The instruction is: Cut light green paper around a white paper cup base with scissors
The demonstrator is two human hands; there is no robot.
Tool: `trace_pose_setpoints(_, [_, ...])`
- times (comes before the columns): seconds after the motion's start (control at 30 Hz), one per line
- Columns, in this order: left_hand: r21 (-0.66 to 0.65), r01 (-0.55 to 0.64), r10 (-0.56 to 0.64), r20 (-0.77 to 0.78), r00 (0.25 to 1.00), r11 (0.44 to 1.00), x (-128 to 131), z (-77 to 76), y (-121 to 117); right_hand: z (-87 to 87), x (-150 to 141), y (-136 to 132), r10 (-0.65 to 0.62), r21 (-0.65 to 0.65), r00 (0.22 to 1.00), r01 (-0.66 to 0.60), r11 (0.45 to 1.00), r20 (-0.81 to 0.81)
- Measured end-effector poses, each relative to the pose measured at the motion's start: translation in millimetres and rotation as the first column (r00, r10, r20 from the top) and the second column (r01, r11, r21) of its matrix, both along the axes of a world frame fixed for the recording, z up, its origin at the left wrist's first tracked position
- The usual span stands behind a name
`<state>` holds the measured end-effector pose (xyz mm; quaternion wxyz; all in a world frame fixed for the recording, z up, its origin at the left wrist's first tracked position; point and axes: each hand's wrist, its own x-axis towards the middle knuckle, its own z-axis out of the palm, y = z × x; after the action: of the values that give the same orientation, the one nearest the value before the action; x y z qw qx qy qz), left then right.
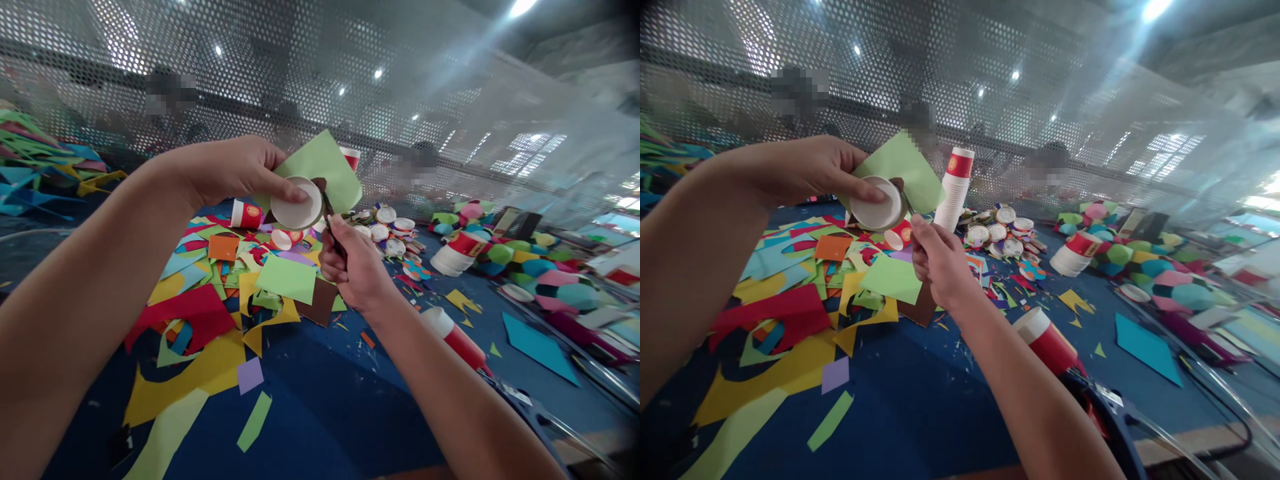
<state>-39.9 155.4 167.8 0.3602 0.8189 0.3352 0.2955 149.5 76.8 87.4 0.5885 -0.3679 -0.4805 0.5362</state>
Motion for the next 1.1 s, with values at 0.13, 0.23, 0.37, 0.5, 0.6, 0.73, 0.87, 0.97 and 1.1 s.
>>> trace_pose_setpoints(0.13, [0.009, 0.028, -0.028, 0.003, 1.000, 1.000, -0.9, -0.6, 0.2, 0.1, -0.5, 0.7, -0.009, -0.010, 1.000, 0.009, 1.000, 0.009])
trace_pose_setpoints(0.23, [0.030, 0.022, -0.021, -0.015, 1.000, 0.999, -1.7, -1.0, 1.4, 0.2, -0.9, 0.6, -0.020, -0.023, 1.000, 0.020, 1.000, 0.017])
trace_pose_setpoints(0.37, [0.026, 0.015, -0.015, -0.025, 1.000, 1.000, -1.5, -1.1, 2.7, -0.7, -0.8, 0.7, -0.012, -0.026, 1.000, 0.012, 1.000, 0.014])
trace_pose_setpoints(0.5, [-0.005, 0.041, -0.041, 0.008, 0.999, 0.999, -0.7, -0.3, 1.4, -2.3, -0.3, 1.2, 0.010, -0.027, 0.999, -0.009, 1.000, 0.038])
trace_pose_setpoints(0.6, [-0.021, 0.043, -0.043, 0.008, 0.999, 0.999, -0.4, 0.6, -0.4, -3.7, 0.4, 1.6, 0.031, -0.026, 0.998, -0.030, 0.999, 0.047])
trace_pose_setpoints(0.73, [-0.038, 0.046, -0.046, 0.012, 0.999, 0.998, -0.7, 1.1, -1.6, -4.3, 1.3, 1.8, 0.042, -0.027, 0.998, -0.041, 0.999, 0.035])
trace_pose_setpoints(0.87, [-0.019, 0.049, -0.049, 0.011, 0.999, 0.999, -1.0, 0.0, -0.1, -3.5, 0.7, 1.1, 0.037, -0.029, 0.998, -0.036, 0.999, 0.043])
trace_pose_setpoints(0.97, [-0.025, 0.051, -0.051, 0.016, 0.999, 0.998, -0.6, -0.8, 0.8, -3.5, -0.4, 0.8, 0.028, -0.025, 0.998, -0.027, 0.999, 0.050])
trace_pose_setpoints(1.1, [-0.038, 0.057, -0.057, 0.012, 0.998, 0.998, -0.4, -1.0, 0.1, -4.4, -1.4, 1.1, -0.005, 0.012, 0.999, 0.004, 1.000, 0.050])
